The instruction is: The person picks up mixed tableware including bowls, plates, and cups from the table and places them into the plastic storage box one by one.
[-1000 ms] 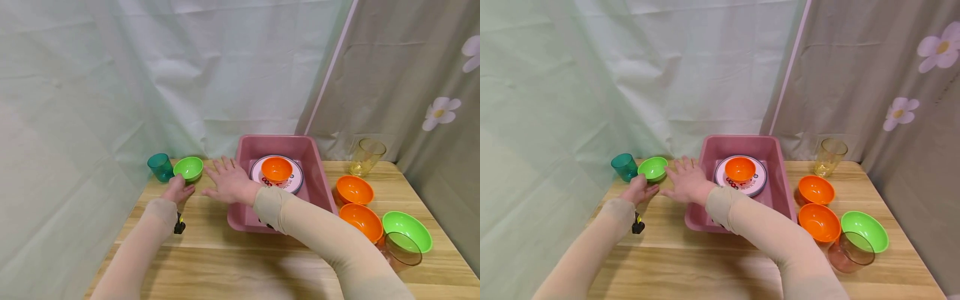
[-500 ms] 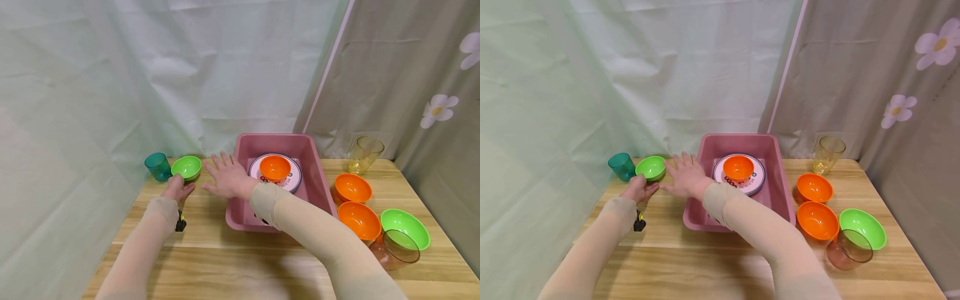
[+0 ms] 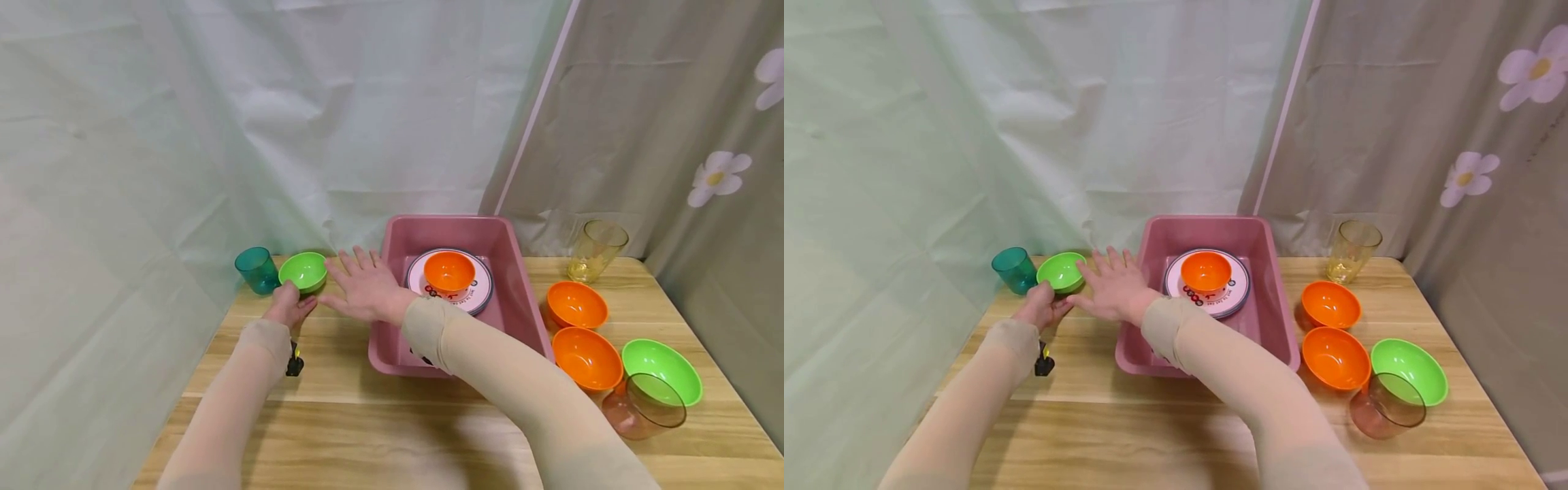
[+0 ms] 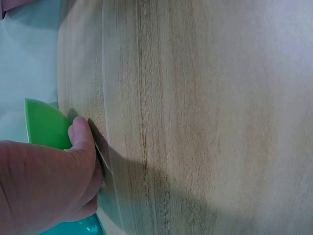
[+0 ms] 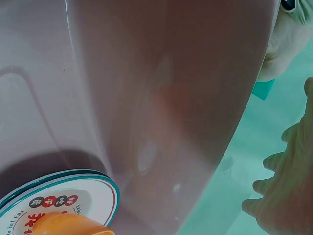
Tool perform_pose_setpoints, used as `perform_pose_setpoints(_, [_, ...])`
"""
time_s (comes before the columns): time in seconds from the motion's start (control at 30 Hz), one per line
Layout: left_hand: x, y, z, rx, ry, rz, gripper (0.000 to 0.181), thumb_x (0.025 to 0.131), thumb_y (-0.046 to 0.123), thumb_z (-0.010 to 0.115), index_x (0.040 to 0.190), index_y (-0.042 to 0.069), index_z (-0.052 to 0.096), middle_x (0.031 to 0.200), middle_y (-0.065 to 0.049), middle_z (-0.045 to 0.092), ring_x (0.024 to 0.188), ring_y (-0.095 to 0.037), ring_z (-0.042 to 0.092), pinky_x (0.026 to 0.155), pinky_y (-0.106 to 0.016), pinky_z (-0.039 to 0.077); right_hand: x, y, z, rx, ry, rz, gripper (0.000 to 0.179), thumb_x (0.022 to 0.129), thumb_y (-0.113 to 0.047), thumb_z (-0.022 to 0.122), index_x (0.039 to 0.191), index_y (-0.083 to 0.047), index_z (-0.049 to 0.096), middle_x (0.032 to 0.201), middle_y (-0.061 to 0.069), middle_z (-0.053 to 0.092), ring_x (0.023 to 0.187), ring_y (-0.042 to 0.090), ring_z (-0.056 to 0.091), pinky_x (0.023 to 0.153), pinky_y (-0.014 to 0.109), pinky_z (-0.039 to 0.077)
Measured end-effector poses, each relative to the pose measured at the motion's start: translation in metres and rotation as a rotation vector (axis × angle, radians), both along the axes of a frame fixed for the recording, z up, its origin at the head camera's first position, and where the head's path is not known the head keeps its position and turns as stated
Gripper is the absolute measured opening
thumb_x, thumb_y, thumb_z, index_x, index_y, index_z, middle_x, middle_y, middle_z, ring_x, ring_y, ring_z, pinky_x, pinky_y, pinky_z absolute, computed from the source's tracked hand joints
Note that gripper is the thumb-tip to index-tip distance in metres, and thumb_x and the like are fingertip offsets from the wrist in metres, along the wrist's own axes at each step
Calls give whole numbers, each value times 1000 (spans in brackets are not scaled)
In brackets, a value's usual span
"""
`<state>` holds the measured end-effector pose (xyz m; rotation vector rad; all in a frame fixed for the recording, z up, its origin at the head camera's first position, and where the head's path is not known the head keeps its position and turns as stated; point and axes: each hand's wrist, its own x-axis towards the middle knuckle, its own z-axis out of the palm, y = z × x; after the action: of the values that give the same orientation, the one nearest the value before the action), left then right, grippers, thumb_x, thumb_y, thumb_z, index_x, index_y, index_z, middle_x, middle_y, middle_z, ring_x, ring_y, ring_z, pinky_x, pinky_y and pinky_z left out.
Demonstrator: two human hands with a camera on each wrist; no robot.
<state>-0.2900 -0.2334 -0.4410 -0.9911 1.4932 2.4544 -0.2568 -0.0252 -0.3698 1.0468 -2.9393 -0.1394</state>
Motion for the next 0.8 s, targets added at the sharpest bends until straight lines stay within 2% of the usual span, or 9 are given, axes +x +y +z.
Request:
perform_pose_setpoints(0.17, [-1, -1, 0, 33, 5, 18, 57, 113, 25, 21, 166, 21, 0, 157, -15, 24, 135, -30, 43, 113, -40, 39, 1, 0, 0, 3, -2, 2, 80, 101, -74, 14, 166, -28, 11, 172, 6, 10, 156, 35, 6, 124, 54, 9])
perform_pose_setpoints(0.4, [2, -6, 1, 119, 38, 19, 58, 113, 19, 20, 166, 23, -3, 165, -13, 13, 146, -28, 30, 117, -39, 34, 2, 2, -2, 4, -20, -5, 79, 101, -74, 16, 166, -29, 10, 172, 5, 9, 156, 35, 4, 124, 54, 8])
perform_pose_setpoints(0.57, [3, -9, 1, 137, 42, 15, 58, 113, 17, 23, 166, 22, 1, 166, -13, 13, 147, -27, 28, 118, -41, 31, 2, 6, -2, -1, -59, -22, 78, 101, -73, 18, 166, -31, 7, 172, 5, 6, 156, 35, -2, 124, 54, 1])
perform_pose_setpoints(0.8, [8, -7, 7, 80, 65, -63, 58, 112, 16, 27, 166, 22, 8, 167, -11, 13, 147, -27, 30, 114, -43, 37, 2, 13, 0, 9, -36, -23, 78, 102, -71, 19, 166, -29, 6, 172, 7, 9, 156, 36, 1, 124, 55, 6])
